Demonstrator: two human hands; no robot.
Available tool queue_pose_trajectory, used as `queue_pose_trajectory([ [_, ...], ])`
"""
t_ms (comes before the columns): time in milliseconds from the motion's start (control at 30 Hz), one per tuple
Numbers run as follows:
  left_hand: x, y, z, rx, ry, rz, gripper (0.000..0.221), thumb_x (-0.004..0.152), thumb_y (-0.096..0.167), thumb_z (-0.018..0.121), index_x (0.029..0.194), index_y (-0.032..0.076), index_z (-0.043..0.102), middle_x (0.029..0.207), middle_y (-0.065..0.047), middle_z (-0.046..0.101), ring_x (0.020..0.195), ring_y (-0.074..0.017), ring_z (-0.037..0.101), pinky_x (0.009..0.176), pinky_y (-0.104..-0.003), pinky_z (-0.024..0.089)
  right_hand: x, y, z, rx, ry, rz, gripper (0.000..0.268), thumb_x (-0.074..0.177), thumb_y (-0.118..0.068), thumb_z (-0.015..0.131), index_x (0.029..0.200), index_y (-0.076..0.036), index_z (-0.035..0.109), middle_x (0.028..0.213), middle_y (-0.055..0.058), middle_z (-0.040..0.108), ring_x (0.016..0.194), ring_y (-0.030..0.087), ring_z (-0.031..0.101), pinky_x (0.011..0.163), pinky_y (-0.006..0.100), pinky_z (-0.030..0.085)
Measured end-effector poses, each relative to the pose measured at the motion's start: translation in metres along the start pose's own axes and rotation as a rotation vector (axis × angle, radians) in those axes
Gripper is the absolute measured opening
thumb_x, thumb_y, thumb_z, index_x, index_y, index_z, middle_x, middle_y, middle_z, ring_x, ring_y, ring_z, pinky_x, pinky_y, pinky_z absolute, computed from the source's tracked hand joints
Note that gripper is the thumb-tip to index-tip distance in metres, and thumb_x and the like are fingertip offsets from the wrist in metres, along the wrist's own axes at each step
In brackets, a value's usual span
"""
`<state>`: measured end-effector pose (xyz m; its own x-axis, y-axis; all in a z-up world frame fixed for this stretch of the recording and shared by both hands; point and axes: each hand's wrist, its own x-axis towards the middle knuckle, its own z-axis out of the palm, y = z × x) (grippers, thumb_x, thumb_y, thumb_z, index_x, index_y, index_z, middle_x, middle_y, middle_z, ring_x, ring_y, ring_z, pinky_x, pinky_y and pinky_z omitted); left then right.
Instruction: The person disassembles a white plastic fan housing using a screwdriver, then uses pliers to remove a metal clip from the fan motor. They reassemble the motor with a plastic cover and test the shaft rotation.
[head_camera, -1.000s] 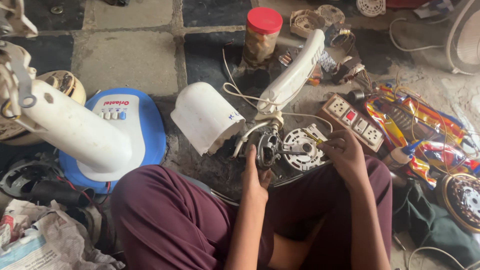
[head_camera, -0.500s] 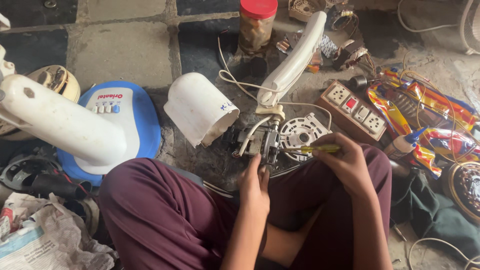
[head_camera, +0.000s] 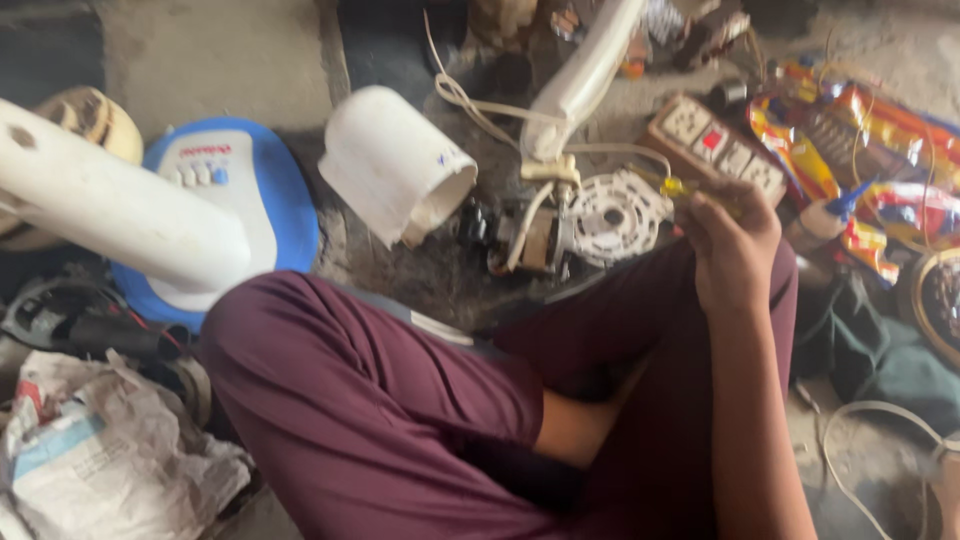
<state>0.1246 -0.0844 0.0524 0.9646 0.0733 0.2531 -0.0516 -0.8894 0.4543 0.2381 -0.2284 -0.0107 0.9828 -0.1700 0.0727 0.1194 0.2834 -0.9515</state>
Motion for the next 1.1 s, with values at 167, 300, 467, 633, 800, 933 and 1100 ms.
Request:
queue_pose_trajectory([
  [167, -0.008, 0.030, 0.000, 0.605, -0.038, -0.016, 0.021, 0.101, 0.015, 0.047, 0.115, 0.000, 0.054, 0.105, -0.003, 0.056, 0.092, -0.0073, 0.058, 0.090, -0.023, 0.051, -0.002, 0.005, -0.006, 0.005, -0.044, 0.001, 0.016, 0.102, 0.007, 0.065, 0.114, -0.003, 0.062, 0.105, 0.008, 0.067, 0.089, 0.016, 0.070, 0.079, 0.028, 0.061],
  [300, 0.000, 0.043, -0.008, 0.817, 0.003, -0.030, 0.022, 0.104, 0.014, 0.040, 0.117, -0.001, 0.052, 0.108, -0.004, 0.055, 0.094, -0.0065, 0.058, 0.090, -0.021, 0.051, -0.005, 0.000, 0.000, -0.025, -0.077, 0.009, 0.017, 0.102, 0.006, 0.065, 0.115, -0.003, 0.061, 0.106, 0.008, 0.067, 0.088, 0.016, 0.069, 0.077, 0.027, 0.059],
  [467, 0.004, 0.058, 0.014, 0.923, 0.068, -0.012, 0.025, 0.108, 0.011, 0.031, 0.119, -0.002, 0.049, 0.111, -0.004, 0.054, 0.095, -0.0055, 0.059, 0.090, -0.019, 0.051, -0.013, -0.003, 0.005, -0.026, -0.035, 0.027, 0.018, 0.099, 0.005, 0.066, 0.115, -0.003, 0.062, 0.111, 0.007, 0.066, 0.092, 0.014, 0.070, 0.080, 0.026, 0.060],
  [633, 0.038, 0.078, 0.004, 0.911, 0.134, -0.032, 0.029, 0.112, 0.009, 0.022, 0.122, -0.004, 0.046, 0.114, -0.005, 0.052, 0.097, -0.0046, 0.059, 0.089, -0.017, 0.052, -0.010, -0.001, 0.006, -0.042, -0.075, -0.020, 0.019, 0.101, 0.006, 0.066, 0.118, -0.002, 0.062, 0.113, 0.007, 0.066, 0.094, 0.014, 0.067, 0.080, 0.025, 0.058],
  [800, 0.076, 0.072, -0.013, 0.757, 0.174, -0.039, 0.027, 0.114, 0.003, 0.027, 0.129, -0.004, 0.048, 0.117, -0.011, 0.062, 0.089, -0.0086, 0.062, 0.083, -0.022, 0.053, -0.003, 0.000, 0.005, -0.058, -0.071, -0.003, 0.027, 0.097, 0.006, 0.065, 0.122, -0.004, 0.060, 0.114, 0.008, 0.067, 0.093, 0.014, 0.069, 0.079, 0.026, 0.058],
  [933, 0.020, 0.021, -0.016, 0.418, -0.008, 0.116, 0.029, 0.101, 0.012, 0.046, 0.126, 0.000, 0.053, 0.119, -0.011, 0.061, 0.097, -0.0172, 0.060, 0.088, -0.031, 0.050, -0.005, -0.001, -0.008, 0.348, -0.178, 0.025, 0.011, 0.112, -0.003, 0.058, 0.121, 0.001, 0.064, 0.110, 0.012, 0.067, 0.088, 0.018, 0.065, 0.078, 0.032, 0.057],
  [1100, 0.000, -0.021, -0.077, -0.165, -0.135, 0.284, 0.044, 0.084, 0.023, 0.069, 0.122, 0.005, 0.059, 0.121, -0.012, 0.059, 0.107, -0.0280, 0.057, 0.094, -0.043, 0.046, 0.015, -0.002, -0.026, 0.485, -0.073, 0.236, 0.013, 0.098, -0.008, 0.058, 0.110, -0.005, 0.064, 0.104, 0.007, 0.069, 0.088, 0.019, 0.069, 0.080, 0.038, 0.059],
])
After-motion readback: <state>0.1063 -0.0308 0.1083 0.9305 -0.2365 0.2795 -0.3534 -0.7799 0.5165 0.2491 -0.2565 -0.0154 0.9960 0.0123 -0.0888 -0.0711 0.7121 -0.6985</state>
